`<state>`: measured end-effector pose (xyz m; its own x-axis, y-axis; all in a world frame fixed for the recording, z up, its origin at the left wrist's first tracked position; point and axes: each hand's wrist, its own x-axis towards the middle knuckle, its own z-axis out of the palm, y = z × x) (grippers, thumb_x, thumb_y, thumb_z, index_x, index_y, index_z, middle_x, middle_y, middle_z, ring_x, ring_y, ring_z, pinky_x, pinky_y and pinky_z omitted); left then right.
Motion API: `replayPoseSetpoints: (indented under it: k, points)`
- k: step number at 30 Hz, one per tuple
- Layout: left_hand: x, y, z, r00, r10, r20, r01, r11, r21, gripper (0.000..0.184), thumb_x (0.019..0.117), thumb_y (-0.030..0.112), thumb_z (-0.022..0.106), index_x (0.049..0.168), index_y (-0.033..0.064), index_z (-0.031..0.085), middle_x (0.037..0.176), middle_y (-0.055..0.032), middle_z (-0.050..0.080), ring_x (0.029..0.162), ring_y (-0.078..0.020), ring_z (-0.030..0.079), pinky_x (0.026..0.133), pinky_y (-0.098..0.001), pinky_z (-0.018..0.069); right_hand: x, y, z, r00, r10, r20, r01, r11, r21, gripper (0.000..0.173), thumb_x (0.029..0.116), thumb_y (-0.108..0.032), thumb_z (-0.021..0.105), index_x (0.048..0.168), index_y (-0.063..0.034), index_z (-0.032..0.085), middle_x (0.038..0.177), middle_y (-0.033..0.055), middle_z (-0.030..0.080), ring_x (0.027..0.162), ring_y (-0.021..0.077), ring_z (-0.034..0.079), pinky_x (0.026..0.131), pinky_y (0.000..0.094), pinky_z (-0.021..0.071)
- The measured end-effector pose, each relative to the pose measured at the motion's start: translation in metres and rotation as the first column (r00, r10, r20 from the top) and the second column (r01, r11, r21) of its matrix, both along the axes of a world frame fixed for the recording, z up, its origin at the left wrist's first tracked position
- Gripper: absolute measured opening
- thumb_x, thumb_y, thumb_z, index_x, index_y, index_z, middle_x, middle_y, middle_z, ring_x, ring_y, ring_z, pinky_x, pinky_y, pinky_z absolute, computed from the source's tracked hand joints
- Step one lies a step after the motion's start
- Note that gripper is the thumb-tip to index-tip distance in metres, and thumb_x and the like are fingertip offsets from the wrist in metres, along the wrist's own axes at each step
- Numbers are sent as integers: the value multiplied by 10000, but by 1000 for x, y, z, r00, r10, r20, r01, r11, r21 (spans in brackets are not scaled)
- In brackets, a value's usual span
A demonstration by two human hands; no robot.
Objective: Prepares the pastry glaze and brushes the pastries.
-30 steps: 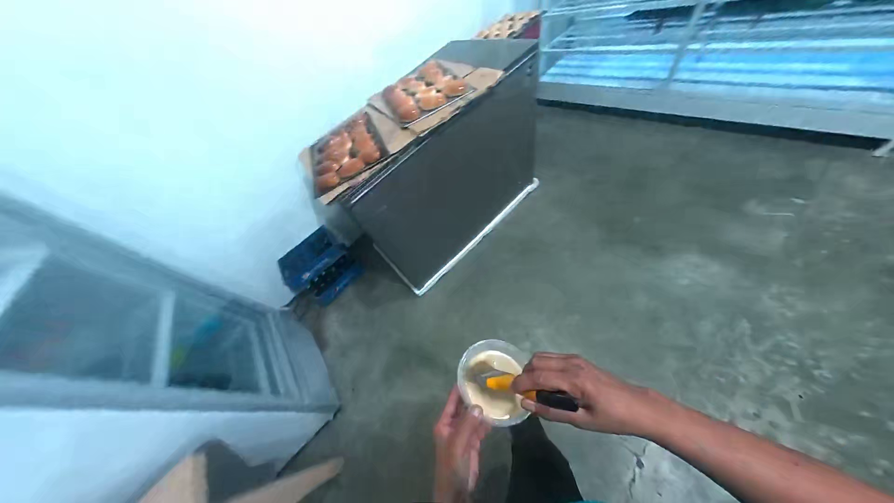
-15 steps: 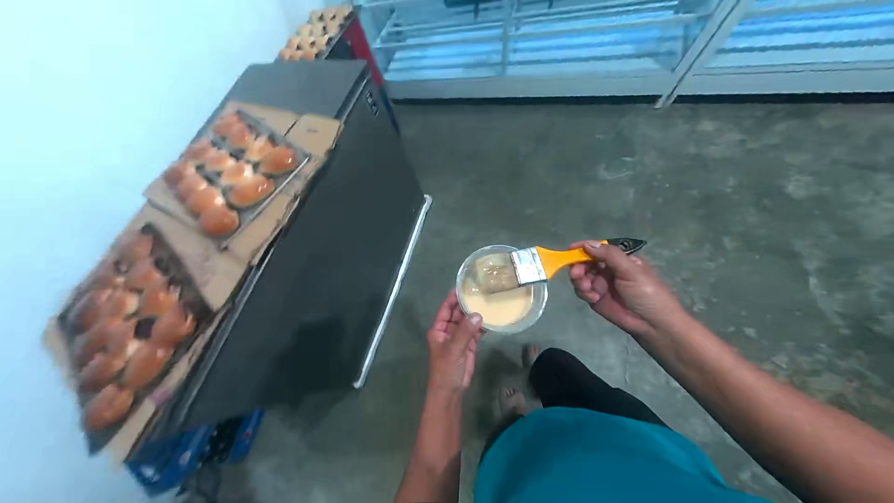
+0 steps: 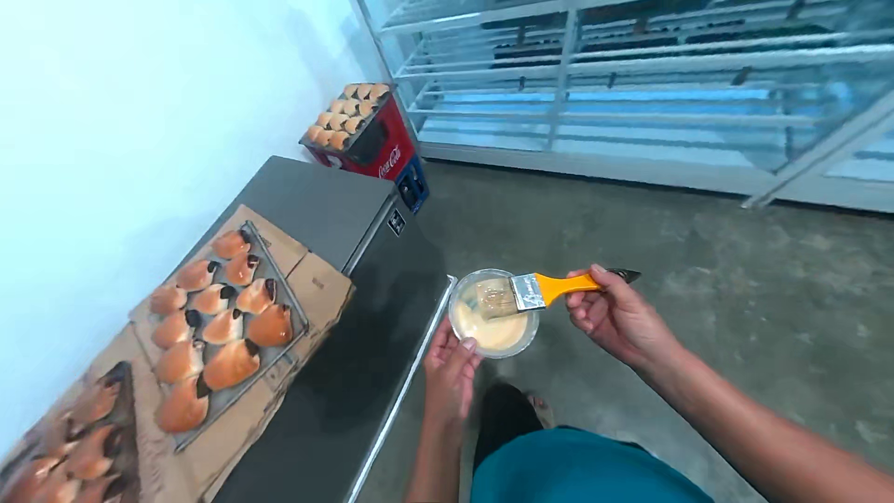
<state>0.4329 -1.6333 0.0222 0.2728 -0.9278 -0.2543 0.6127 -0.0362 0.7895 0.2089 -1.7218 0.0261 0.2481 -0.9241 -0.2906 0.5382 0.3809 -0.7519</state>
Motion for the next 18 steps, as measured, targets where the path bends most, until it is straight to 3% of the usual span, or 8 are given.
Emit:
replayPoseSetpoints:
  k: [2, 8, 12, 18]
  points:
    - [8, -51, 0, 998, 69, -10, -70, 998, -8, 491, 863, -19, 609, 1339, -32, 488, 1082, -101, 723, 898, -190, 740, 794, -364, 636, 8, -62, 3, 997, 73, 17, -72, 996, -51, 559, 1110, -331, 127, 1042, -121, 641, 726, -7, 723, 564, 45, 646, 539, 166, 529]
    - [33, -224, -34, 987, 127, -99, -133, 990, -52, 604, 808, 32, 752, 1349, -24, 490, 1098, -109, 724, 936, -211, 739, 829, -396, 631, 42, -253, -24, 990, 140, -35, -142, 988, -59, 517, 1103, -305, 163, 1041, -131, 645, 709, -47, 674, 565, 17, 601, 540, 155, 504]
    - [43, -363, -52, 995, 58, -85, -63, 996, -65, 535, 860, 47, 675, 1356, -7, 480, 1090, -79, 724, 930, -182, 734, 819, -376, 630, 53, -373, -24, 997, 65, -42, -62, 995, 74, 464, 1115, -286, 211, 1053, -108, 635, 708, -43, 646, 556, 19, 582, 531, 155, 499]
    - [57, -528, -31, 981, 79, -179, -85, 996, -25, 458, 865, 70, 648, 1295, -14, 512, 1039, -126, 723, 904, -234, 741, 804, -409, 638, 71, -529, -22, 991, 55, 123, -69, 991, 112, 405, 1114, -284, 251, 1051, -107, 610, 718, -25, 645, 557, 30, 593, 534, 159, 514]
